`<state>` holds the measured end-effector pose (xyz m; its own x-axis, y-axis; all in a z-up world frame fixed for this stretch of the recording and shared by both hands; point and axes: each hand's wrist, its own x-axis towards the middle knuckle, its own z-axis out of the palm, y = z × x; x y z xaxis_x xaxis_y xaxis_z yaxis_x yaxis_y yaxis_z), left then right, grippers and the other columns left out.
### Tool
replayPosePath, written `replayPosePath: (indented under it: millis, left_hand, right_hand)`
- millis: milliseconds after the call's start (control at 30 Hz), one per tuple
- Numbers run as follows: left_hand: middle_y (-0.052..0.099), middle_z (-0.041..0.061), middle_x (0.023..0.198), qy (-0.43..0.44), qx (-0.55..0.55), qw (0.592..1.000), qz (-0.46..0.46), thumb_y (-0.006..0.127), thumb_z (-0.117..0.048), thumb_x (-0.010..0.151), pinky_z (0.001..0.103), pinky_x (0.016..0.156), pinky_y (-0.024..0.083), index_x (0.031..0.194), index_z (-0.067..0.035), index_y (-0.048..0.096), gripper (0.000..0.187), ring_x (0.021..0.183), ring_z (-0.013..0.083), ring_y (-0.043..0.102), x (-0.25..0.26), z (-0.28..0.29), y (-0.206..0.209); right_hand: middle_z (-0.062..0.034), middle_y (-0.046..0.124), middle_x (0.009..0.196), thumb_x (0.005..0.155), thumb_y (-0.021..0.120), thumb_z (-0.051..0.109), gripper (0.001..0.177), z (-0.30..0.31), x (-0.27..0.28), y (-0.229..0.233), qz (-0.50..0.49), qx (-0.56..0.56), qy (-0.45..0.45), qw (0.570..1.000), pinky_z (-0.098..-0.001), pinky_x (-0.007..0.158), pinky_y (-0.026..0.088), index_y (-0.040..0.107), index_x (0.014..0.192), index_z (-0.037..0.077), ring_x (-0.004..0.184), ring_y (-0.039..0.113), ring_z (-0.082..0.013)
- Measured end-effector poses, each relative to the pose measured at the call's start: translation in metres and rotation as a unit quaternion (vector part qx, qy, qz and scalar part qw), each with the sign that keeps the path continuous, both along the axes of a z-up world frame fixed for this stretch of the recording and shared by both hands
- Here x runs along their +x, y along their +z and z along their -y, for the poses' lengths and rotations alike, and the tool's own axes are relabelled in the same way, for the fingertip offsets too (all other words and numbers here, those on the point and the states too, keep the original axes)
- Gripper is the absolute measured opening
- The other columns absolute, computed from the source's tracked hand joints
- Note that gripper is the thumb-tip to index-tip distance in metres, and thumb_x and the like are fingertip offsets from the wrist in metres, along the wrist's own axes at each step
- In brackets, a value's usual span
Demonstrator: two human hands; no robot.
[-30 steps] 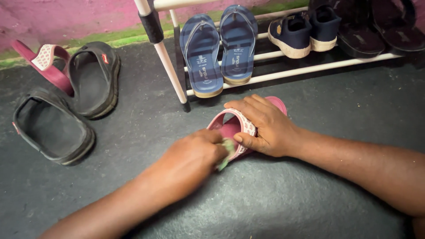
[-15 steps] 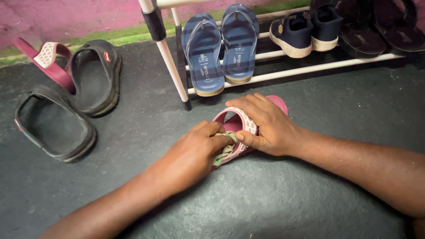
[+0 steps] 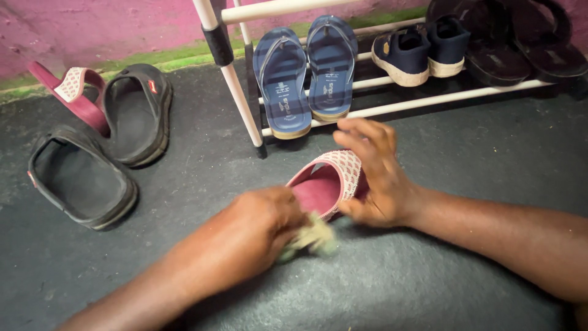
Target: The person wipes the interior and exterior of a beige flip-flop with a green cloth, then places it on a shoe rack. They then pick up a pink slipper and wipe its interior and exterior surfaces with the same cloth.
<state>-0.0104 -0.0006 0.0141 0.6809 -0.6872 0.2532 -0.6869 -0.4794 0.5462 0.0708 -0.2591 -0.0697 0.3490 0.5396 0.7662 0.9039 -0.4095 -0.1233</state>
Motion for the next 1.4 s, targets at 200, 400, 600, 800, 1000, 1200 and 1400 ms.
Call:
replayPosePath:
  millis: [200,400,600,800,1000,1200,1400]
  left_hand:
    - [0.07,0.01,0.086,0.162,-0.178,0.95,-0.197,0.079,-0.009,0.08,0.033,0.064,0.057,0.103,-0.002,0.065,0.028,0.075,0.0193,0.068,-0.003,0.028,-0.028]
    - [0.07,0.009,0.102,0.151,-0.288,0.94,-0.106,0.077,-0.013,0.087,0.029,0.087,0.059,0.11,0.001,0.061,0.031,0.095,0.0152,0.07,0.01,0.028,-0.054]
    - [0.07,0.018,0.131,0.147,-0.19,0.966,-0.095,0.059,-0.037,0.102,0.038,0.102,0.055,0.137,0.002,0.061,0.053,0.121,0.025,0.069,0.001,0.025,-0.065]
    - [0.05,0.012,0.158,-0.01,-0.423,0.82,-0.385,0.033,-0.064,0.108,0.041,0.121,0.032,0.159,0.001,0.03,0.083,0.15,0.0196,0.044,0.017,0.038,-0.077]
    - [0.034,0.012,0.102,0.118,-0.38,0.788,-0.47,0.027,-0.064,0.111,0.041,0.083,0.033,0.146,0.016,0.04,0.088,0.09,0.0233,0.033,0.007,0.047,-0.088]
    - [0.073,0.007,0.102,0.089,-0.346,0.823,-0.44,0.018,-0.072,0.093,0.026,0.085,0.055,0.145,-0.007,0.049,0.088,0.092,0.014,0.07,0.01,0.036,-0.078]
    - [0.076,0.003,0.082,0.144,-0.146,0.916,-0.344,0.07,-0.038,0.084,0.032,0.063,0.057,0.102,-0.002,0.075,0.041,0.073,0.0133,0.072,0.011,0.045,-0.054]
  right_hand:
    - [-0.0201,0.046,0.137,0.096,0.082,0.032,0.055,-0.003,-0.017,0.005,0.088,-0.048,0.223,0.97,-0.0408,0.095,0.049,0.056,0.137,0.007,0.118,0.058,-0.03]
    - [-0.014,0.056,0.119,0.075,0.073,-0.001,0.04,0.009,-0.007,0.004,0.049,0.022,0.115,0.992,-0.0411,0.089,0.048,0.065,0.114,0.008,0.104,0.057,-0.0288]
    - [-0.0147,0.059,0.118,0.087,0.063,-0.004,0.024,0.007,0.007,0.008,-0.113,0.102,0.019,0.988,-0.0311,0.087,0.052,0.064,0.109,0.004,0.099,0.063,-0.0247]
    - [-0.0151,0.064,0.12,0.09,0.063,-0.002,0.027,-0.003,-0.006,0.008,-0.084,0.036,0.098,0.991,-0.0386,0.093,0.049,0.065,0.117,0.0,0.103,0.064,-0.0289]
    - [-0.0154,0.063,0.121,0.085,0.056,-0.005,0.035,-0.013,-0.027,0.016,-0.062,0.037,0.139,0.988,-0.0406,0.097,0.051,0.066,0.118,0.0,0.109,0.063,-0.0331]
    - [-0.0129,0.069,0.11,0.089,0.064,-0.003,0.023,-0.014,-0.023,0.022,-0.164,0.028,0.044,0.985,-0.038,0.09,0.053,0.068,0.111,0.003,0.105,0.067,-0.0314]
    - [-0.0101,0.073,0.103,0.088,0.059,-0.001,0.026,-0.014,-0.012,0.015,-0.333,0.019,0.036,0.942,-0.0311,0.081,0.056,0.071,0.11,0.002,0.093,0.073,-0.0211]
